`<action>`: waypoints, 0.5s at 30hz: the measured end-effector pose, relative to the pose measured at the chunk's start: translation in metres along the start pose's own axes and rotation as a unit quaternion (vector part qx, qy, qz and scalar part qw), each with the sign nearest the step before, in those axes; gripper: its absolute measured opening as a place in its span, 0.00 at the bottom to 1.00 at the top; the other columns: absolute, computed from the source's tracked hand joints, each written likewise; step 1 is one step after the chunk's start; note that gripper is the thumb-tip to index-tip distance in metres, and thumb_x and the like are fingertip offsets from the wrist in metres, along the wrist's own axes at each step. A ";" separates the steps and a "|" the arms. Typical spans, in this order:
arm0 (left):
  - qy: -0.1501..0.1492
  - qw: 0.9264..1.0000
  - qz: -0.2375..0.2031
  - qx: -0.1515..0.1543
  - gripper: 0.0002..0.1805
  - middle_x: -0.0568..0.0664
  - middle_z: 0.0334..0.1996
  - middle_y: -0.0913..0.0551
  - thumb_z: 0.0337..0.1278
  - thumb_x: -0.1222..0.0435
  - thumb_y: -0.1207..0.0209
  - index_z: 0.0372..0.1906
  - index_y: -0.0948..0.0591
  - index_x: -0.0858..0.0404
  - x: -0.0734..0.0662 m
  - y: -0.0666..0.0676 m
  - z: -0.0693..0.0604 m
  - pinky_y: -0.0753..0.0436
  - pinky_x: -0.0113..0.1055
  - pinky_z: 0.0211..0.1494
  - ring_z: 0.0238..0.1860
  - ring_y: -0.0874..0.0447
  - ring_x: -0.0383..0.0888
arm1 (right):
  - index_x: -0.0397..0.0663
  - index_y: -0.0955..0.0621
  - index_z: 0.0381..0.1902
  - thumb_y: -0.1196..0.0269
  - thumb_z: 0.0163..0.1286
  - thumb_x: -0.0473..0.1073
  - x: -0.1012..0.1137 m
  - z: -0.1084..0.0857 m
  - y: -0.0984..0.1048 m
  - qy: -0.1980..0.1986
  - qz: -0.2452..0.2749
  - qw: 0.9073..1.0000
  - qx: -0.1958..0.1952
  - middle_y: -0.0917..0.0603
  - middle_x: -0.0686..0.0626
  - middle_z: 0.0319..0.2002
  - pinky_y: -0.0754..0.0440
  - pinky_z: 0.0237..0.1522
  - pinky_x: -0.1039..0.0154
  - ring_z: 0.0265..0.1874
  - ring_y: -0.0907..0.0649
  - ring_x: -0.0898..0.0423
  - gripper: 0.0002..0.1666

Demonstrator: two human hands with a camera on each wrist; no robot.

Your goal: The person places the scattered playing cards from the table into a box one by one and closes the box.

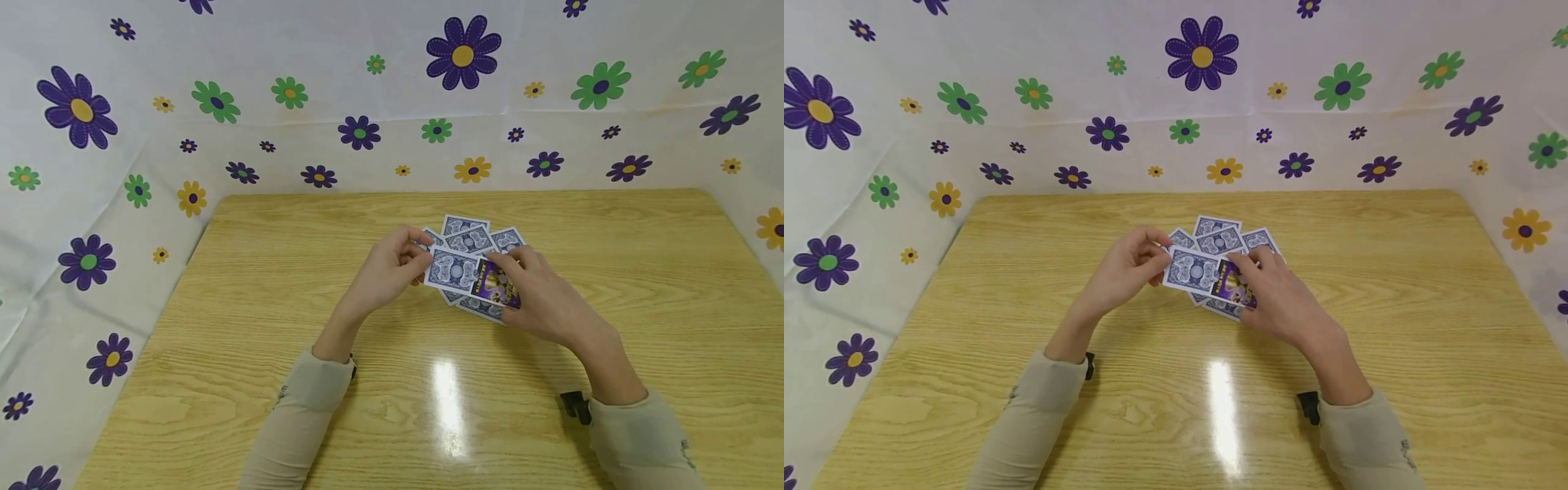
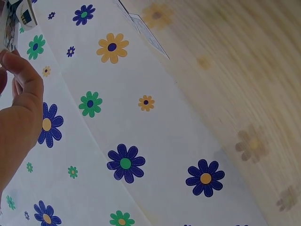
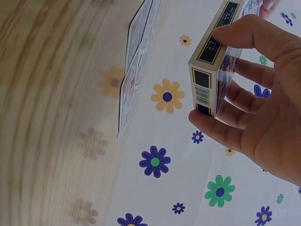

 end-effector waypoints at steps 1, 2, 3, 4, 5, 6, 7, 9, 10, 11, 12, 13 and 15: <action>0.000 1.000 0.003 0.000 0.12 0.56 0.33 0.17 0.69 0.71 0.45 0.54 0.25 0.66 0.000 0.000 0.000 0.16 0.45 0.37 0.32 0.20 0.62 | 0.42 0.36 0.73 0.30 0.54 0.35 0.000 0.000 0.000 -0.001 0.001 1.000 0.001 0.34 0.37 0.60 0.23 0.54 0.44 0.57 0.31 0.41 0.49; 0.000 1.000 0.007 0.001 0.12 0.55 0.33 0.17 0.69 0.70 0.45 0.54 0.25 0.65 0.000 -0.001 0.000 0.16 0.45 0.37 0.31 0.19 0.60 | 0.42 0.36 0.73 0.30 0.54 0.35 0.000 0.000 0.000 -0.001 0.001 1.000 0.001 0.34 0.37 0.61 0.23 0.55 0.44 0.57 0.31 0.41 0.49; 0.001 1.000 0.009 0.004 0.12 0.55 0.33 0.17 0.69 0.70 0.45 0.54 0.25 0.65 0.000 -0.001 0.000 0.16 0.47 0.37 0.31 0.19 0.61 | 0.42 0.36 0.73 0.30 0.54 0.35 0.000 0.000 0.000 -0.001 0.001 1.000 0.001 0.34 0.37 0.61 0.23 0.55 0.43 0.57 0.31 0.41 0.49; 0.001 1.000 0.012 0.006 0.12 0.55 0.33 0.17 0.69 0.70 0.45 0.55 0.25 0.64 0.000 -0.002 0.000 0.17 0.47 0.37 0.31 0.19 0.61 | 0.42 0.36 0.73 0.30 0.54 0.35 0.000 0.000 0.000 -0.001 0.001 1.000 0.002 0.34 0.37 0.61 0.23 0.55 0.43 0.57 0.31 0.41 0.49; 0.002 1.000 0.015 0.007 0.12 0.55 0.32 0.17 0.69 0.70 0.45 0.55 0.25 0.64 0.000 -0.002 0.000 0.17 0.48 0.37 0.31 0.19 0.61 | 0.42 0.36 0.73 0.30 0.54 0.35 -0.001 0.000 0.000 -0.001 0.000 1.000 0.002 0.34 0.37 0.61 0.23 0.55 0.43 0.57 0.31 0.41 0.49; 0.002 1.000 0.019 0.009 0.13 0.54 0.32 0.17 0.69 0.70 0.45 0.55 0.25 0.63 0.000 -0.002 0.000 0.17 0.50 0.37 0.31 0.19 0.60 | 0.42 0.36 0.73 0.30 0.55 0.36 -0.001 0.000 0.000 -0.002 0.001 1.000 0.002 0.34 0.37 0.61 0.23 0.55 0.43 0.57 0.31 0.41 0.49; 0.001 1.000 0.022 0.012 0.13 0.54 0.32 0.17 0.69 0.70 0.45 0.55 0.25 0.63 0.000 -0.003 0.000 0.17 0.50 0.37 0.31 0.19 0.61 | 0.42 0.36 0.73 0.30 0.55 0.36 -0.001 0.000 0.000 -0.003 0.001 1.000 0.002 0.34 0.37 0.61 0.23 0.55 0.43 0.57 0.31 0.41 0.49; 0.002 1.000 0.022 0.018 0.14 0.54 0.31 0.18 0.69 0.70 0.46 0.56 0.25 0.63 -0.001 -0.004 0.000 0.18 0.56 0.38 0.32 0.20 0.65 | 0.43 0.36 0.73 0.30 0.55 0.36 -0.001 0.000 0.001 -0.005 0.002 1.000 0.002 0.34 0.37 0.62 0.23 0.55 0.43 0.57 0.31 0.41 0.49; 0.002 1.000 0.023 0.020 0.14 0.53 0.31 0.18 0.69 0.70 0.46 0.57 0.25 0.63 -0.001 -0.005 0.000 0.18 0.57 0.38 0.33 0.21 0.65 | 0.43 0.36 0.73 0.30 0.55 0.36 -0.001 0.000 0.001 -0.006 0.003 1.000 0.002 0.34 0.37 0.62 0.23 0.56 0.43 0.58 0.31 0.41 0.49; 0.002 0.999 0.024 0.022 0.14 0.54 0.31 0.18 0.69 0.70 0.47 0.57 0.25 0.63 -0.001 -0.005 0.000 0.19 0.58 0.38 0.33 0.21 0.65 | 0.43 0.36 0.73 0.30 0.55 0.36 -0.001 0.000 0.001 -0.006 0.003 1.000 0.002 0.34 0.37 0.62 0.23 0.56 0.43 0.58 0.31 0.41 0.49; 0.002 0.999 0.025 0.024 0.15 0.53 0.31 0.18 0.69 0.70 0.47 0.58 0.25 0.64 -0.001 -0.005 0.000 0.19 0.59 0.38 0.33 0.21 0.65 | 0.43 0.36 0.73 0.29 0.55 0.36 -0.001 0.000 0.001 -0.007 0.004 1.000 0.001 0.35 0.37 0.62 0.23 0.56 0.43 0.58 0.31 0.41 0.49; 0.002 0.999 0.026 0.026 0.15 0.54 0.32 0.17 0.69 0.71 0.47 0.58 0.26 0.64 -0.001 -0.006 0.000 0.19 0.58 0.38 0.33 0.21 0.66 | 0.43 0.36 0.73 0.29 0.55 0.36 -0.001 0.000 0.001 -0.006 0.004 1.000 0.001 0.35 0.37 0.62 0.23 0.56 0.42 0.58 0.31 0.41 0.49; 0.003 0.999 0.031 0.028 0.16 0.54 0.32 0.17 0.69 0.71 0.47 0.59 0.26 0.64 -0.002 -0.006 0.000 0.18 0.56 0.38 0.34 0.20 0.65 | 0.43 0.36 0.73 0.29 0.55 0.36 -0.001 0.000 0.001 -0.005 0.004 1.000 0.001 0.35 0.37 0.62 0.24 0.57 0.42 0.59 0.31 0.41 0.49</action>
Point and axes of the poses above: each hand's wrist, its own z-axis towards the middle knuckle, its own y-axis out of the back of the hand, x = y × z, the point moved 5 cm from there along z, towards the middle knuckle
